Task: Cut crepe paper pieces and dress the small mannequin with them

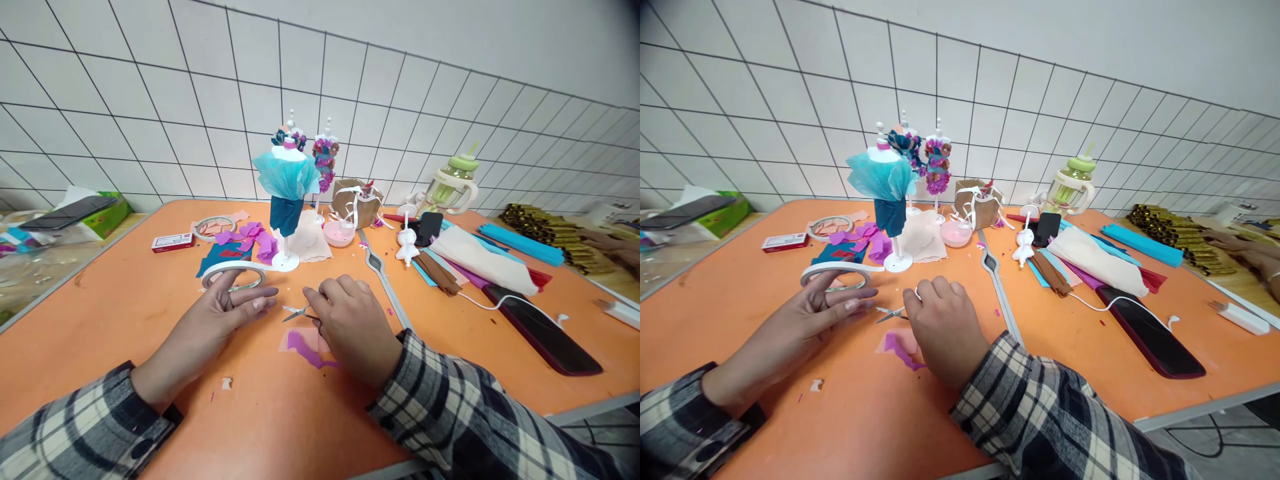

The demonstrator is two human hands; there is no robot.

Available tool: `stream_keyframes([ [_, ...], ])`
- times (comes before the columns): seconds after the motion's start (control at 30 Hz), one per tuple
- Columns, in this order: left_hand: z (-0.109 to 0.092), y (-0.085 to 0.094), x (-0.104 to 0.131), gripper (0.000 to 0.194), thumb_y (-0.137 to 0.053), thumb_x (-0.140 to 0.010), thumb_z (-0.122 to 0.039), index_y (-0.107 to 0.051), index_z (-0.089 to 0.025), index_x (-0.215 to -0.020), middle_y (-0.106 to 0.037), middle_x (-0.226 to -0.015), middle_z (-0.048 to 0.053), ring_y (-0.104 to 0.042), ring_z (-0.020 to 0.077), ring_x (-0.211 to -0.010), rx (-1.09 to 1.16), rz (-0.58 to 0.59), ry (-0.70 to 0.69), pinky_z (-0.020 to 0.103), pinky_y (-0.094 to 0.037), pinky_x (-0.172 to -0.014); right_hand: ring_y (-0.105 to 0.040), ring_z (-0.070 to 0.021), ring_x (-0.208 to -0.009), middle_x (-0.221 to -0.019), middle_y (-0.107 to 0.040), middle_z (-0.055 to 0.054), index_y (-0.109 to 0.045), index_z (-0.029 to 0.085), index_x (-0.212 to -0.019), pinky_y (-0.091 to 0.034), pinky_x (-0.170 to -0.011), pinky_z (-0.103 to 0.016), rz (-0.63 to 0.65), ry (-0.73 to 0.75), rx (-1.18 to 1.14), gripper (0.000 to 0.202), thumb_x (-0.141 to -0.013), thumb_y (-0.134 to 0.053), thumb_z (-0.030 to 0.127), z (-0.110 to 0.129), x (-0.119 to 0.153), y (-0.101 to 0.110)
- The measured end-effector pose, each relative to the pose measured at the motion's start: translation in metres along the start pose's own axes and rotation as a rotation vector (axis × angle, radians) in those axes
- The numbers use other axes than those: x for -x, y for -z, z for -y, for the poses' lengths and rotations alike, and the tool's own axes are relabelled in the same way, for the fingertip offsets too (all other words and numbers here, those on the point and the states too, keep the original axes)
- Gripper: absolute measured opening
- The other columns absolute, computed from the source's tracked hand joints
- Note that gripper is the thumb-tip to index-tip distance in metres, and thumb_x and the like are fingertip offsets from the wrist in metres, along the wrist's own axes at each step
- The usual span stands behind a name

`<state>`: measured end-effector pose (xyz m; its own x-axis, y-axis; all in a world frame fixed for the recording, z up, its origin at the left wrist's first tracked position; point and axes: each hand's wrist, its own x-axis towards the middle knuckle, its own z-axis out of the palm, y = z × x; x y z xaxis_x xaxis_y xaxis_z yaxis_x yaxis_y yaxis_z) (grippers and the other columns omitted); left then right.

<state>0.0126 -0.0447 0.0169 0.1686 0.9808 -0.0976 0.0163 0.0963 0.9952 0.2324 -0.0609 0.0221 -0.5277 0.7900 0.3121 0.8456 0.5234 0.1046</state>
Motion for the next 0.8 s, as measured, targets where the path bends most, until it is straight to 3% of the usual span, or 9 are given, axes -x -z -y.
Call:
stream_keyframes([
  [0.13, 0.001, -0.004, 0.001, 0.063, -0.081, -0.067, -0.04, -0.047, -0.026, -0.119, -0.076, -0.101, 0.009, -0.067, 0.0301, -0.107, -0.17, -0.008, 0.004, 0.042, -0.053, -0.09, -0.045, -0.0227, -0.087, -0.098, -0.058, -0.009, -0.054, 0.017, -0.123, -0.03, -0.068, -0.037, -0.03, 0.012, 0.051, 0.029, -0.095, -0.045, 0.019, 0.004, 0.001, 0.001],
  [0.3, -0.001, -0.019, 0.005, 0.077, -0.083, -0.06, -0.042, -0.042, -0.025, -0.123, -0.076, -0.075, 0.004, -0.073, 0.0311, -0.089, -0.146, -0.053, 0.025, 0.041, -0.056, -0.079, -0.045, -0.0214, -0.083, -0.091, -0.057, -0.009, -0.052, 0.014, -0.125, -0.028, -0.066, -0.036, -0.09, 0.028, 0.071, 0.03, -0.098, -0.039, 0.018, 0.013, 0.002, -0.001],
  [0.53, 0.002, -0.021, 0.006, 0.076, -0.08, -0.063, -0.046, -0.043, -0.023, -0.125, -0.077, -0.075, 0.003, -0.074, 0.0301, -0.085, -0.196, -0.1, 0.003, 0.043, -0.055, -0.08, -0.045, -0.022, -0.086, -0.093, -0.057, -0.01, -0.042, 0.007, -0.136, -0.029, -0.066, -0.037, -0.121, 0.073, 0.076, 0.04, -0.098, -0.036, 0.018, 0.024, 0.004, -0.003],
  [0.8, -0.005, -0.015, 0.007, 0.076, -0.082, -0.061, -0.045, -0.045, -0.024, -0.124, -0.078, -0.076, 0.003, -0.073, 0.0326, -0.091, -0.296, -0.092, 0.015, 0.041, -0.053, -0.082, -0.043, -0.0207, -0.082, -0.09, -0.056, -0.008, -0.046, 0.009, -0.133, -0.029, -0.065, -0.037, -0.142, 0.069, 0.109, 0.037, -0.099, -0.031, 0.014, 0.022, 0.006, 0.0],
])
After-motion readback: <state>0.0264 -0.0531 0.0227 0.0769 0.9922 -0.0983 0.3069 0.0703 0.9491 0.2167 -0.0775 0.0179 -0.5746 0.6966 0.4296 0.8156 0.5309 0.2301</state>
